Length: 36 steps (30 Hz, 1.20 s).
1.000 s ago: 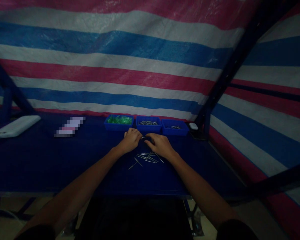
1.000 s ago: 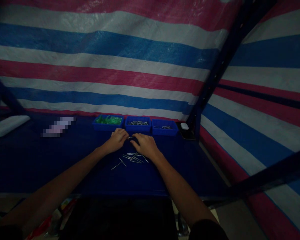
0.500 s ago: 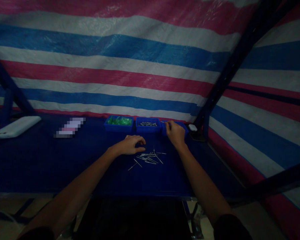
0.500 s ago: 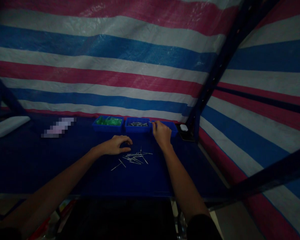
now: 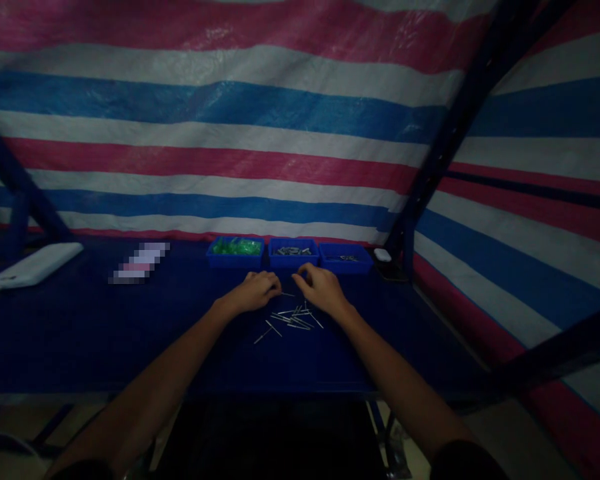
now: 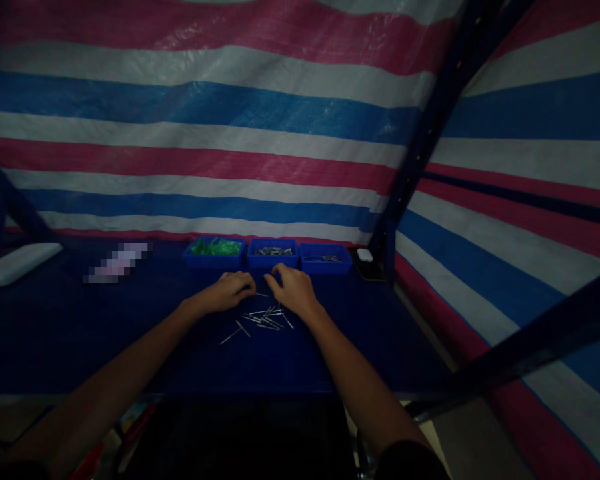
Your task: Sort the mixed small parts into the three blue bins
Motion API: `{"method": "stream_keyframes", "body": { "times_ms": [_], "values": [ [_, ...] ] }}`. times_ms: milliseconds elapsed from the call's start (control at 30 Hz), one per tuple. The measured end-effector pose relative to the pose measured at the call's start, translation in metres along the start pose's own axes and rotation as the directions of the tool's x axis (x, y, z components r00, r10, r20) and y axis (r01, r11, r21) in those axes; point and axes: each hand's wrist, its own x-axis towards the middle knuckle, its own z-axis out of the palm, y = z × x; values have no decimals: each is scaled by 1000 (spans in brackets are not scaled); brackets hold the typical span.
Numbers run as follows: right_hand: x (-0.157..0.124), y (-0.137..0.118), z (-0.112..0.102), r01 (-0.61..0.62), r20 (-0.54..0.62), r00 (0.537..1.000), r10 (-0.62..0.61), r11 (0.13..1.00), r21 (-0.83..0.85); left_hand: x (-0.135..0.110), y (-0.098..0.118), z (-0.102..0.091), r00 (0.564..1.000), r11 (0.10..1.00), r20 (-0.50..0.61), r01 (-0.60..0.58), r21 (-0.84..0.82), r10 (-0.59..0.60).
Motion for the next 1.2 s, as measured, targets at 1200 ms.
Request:
{"method": "stream_keyframes", "body": {
  "times_ms": [1200],
  "values": [
    [2, 9, -7, -59, 28, 998, 61, 996, -69, 3, -11, 5, 995, 984, 55, 94, -152, -86]
  ]
}}
